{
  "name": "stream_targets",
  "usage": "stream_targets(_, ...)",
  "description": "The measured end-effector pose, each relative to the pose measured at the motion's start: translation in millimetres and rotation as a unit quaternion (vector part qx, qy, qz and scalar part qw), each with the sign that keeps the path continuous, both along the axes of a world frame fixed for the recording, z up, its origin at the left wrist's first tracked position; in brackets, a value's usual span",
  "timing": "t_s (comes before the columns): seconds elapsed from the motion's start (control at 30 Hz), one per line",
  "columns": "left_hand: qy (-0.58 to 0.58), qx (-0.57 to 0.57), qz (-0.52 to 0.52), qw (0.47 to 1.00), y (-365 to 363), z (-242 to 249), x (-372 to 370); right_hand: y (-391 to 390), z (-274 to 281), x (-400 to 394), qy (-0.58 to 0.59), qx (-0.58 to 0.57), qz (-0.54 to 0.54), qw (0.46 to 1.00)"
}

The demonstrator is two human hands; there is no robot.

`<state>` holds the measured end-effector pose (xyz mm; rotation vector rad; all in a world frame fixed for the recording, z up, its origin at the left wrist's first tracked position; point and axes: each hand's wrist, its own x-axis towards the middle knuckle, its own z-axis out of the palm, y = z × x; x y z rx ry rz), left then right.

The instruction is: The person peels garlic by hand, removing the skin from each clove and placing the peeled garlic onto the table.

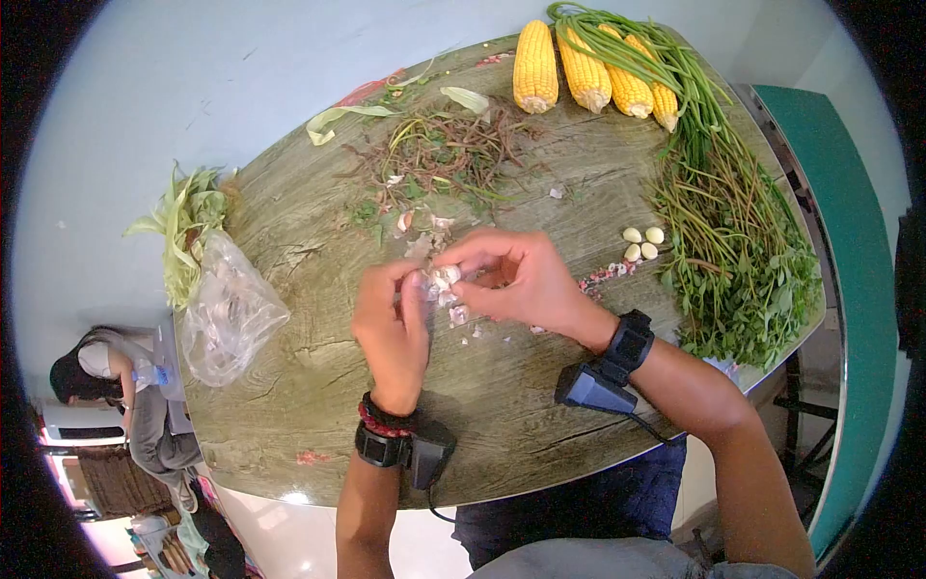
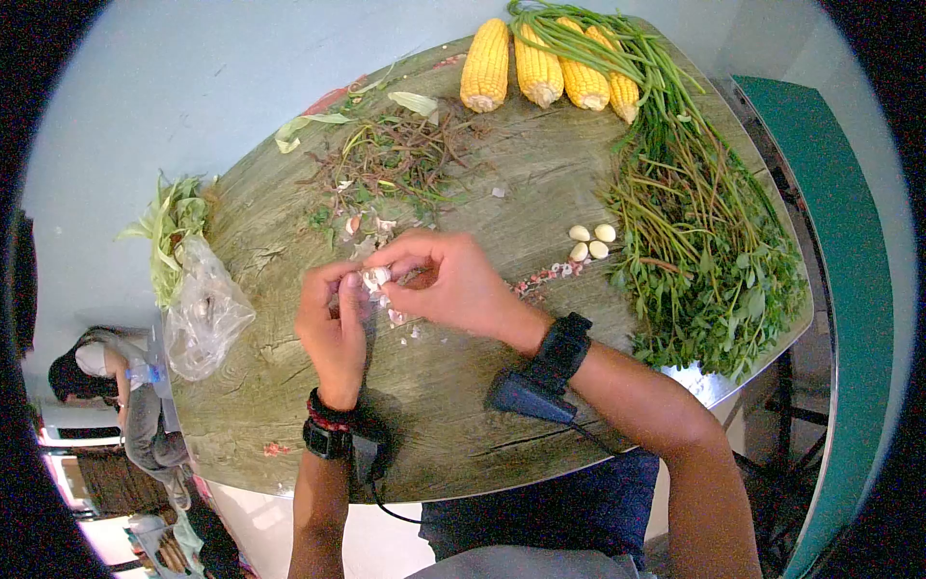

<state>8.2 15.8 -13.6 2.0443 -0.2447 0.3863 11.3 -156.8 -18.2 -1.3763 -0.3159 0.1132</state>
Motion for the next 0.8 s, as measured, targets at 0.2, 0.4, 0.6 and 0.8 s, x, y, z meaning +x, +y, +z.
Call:
stream_targets(0.2,-0.094,0.098,-0.014,0.991,-3,10,1,0,-2,6,0.069,0.126,0.024,0.989)
stream_targets(0.4,-0.026,0.083,-0.045,0.995,0,8,-9,-2,-5,7,0.066,0.13,0.042,0.988)
stream_targets(0.6,-0.009,0.142,-0.053,0.988,1,-6,-7,-3,-5,6,0.067,0.065,0.049,0.994)
stream_targets(0.8,-0.011,0.33,-0.024,0.944,-4,-4,-8,2,-12,5,-0.002,0.015,0.014,1.0)
